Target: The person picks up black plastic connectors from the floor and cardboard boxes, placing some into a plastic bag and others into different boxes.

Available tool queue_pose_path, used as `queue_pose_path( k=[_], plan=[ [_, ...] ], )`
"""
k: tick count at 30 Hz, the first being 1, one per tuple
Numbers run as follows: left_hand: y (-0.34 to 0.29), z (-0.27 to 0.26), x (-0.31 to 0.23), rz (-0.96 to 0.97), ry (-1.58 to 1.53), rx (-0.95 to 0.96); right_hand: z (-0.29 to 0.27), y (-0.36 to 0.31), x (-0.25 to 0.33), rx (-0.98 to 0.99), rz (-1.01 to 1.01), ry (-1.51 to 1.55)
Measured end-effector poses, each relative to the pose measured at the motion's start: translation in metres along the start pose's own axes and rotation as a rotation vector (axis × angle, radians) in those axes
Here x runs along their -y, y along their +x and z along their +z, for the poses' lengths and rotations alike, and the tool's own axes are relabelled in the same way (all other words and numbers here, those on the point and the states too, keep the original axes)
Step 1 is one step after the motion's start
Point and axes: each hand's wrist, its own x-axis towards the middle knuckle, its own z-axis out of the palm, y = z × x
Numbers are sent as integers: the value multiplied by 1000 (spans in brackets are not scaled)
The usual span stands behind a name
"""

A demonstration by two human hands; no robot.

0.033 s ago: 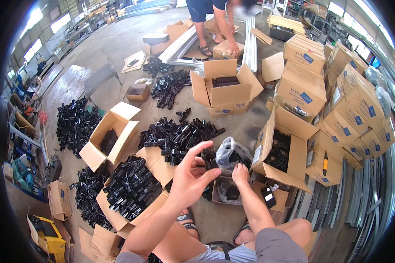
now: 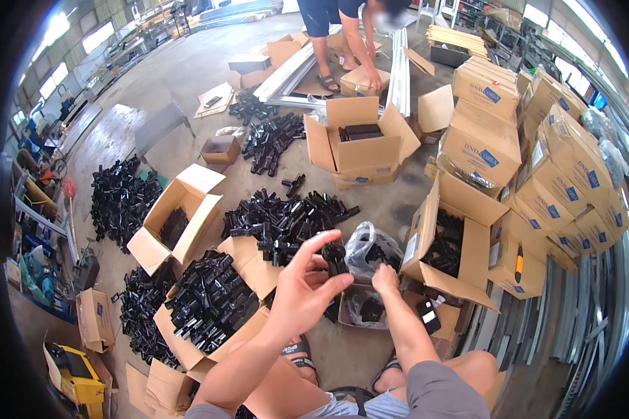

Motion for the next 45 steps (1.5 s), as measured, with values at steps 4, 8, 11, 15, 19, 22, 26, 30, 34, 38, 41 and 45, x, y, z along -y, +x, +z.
queue_pose_path(
  k=[4,8,11,15,19,22,26,30,34,38,41,45],
  plan=[
    [1,-6,9,-6,152,33,-2,37,8,277,297,-18],
    [10,-8,11,81,257,13,29,58,-8,233,335,-124],
    [15,-11,11,55,365,-4,36,68,-6,382,366,-166],
    [20,-9,18,108,477,-22,40,67,0,363,328,-187],
    [23,-1,20,153,563,-7,23,63,1,420,231,-259],
    [22,4,20,176,610,4,19,62,0,431,206,-260],
    [19,7,22,202,698,7,11,62,6,471,211,-276],
    [17,10,22,215,694,11,18,58,-6,436,203,-248],
    [12,7,22,211,710,-6,11,55,5,283,236,-122],
    [32,2,48,343,433,-5,-26,31,13,-245,3,286],
    [36,-15,40,69,2,52,-85,-21,87,-259,-28,1024],
    [36,-22,38,90,-259,147,-216,-116,173,-249,-235,1458]
  ],
)
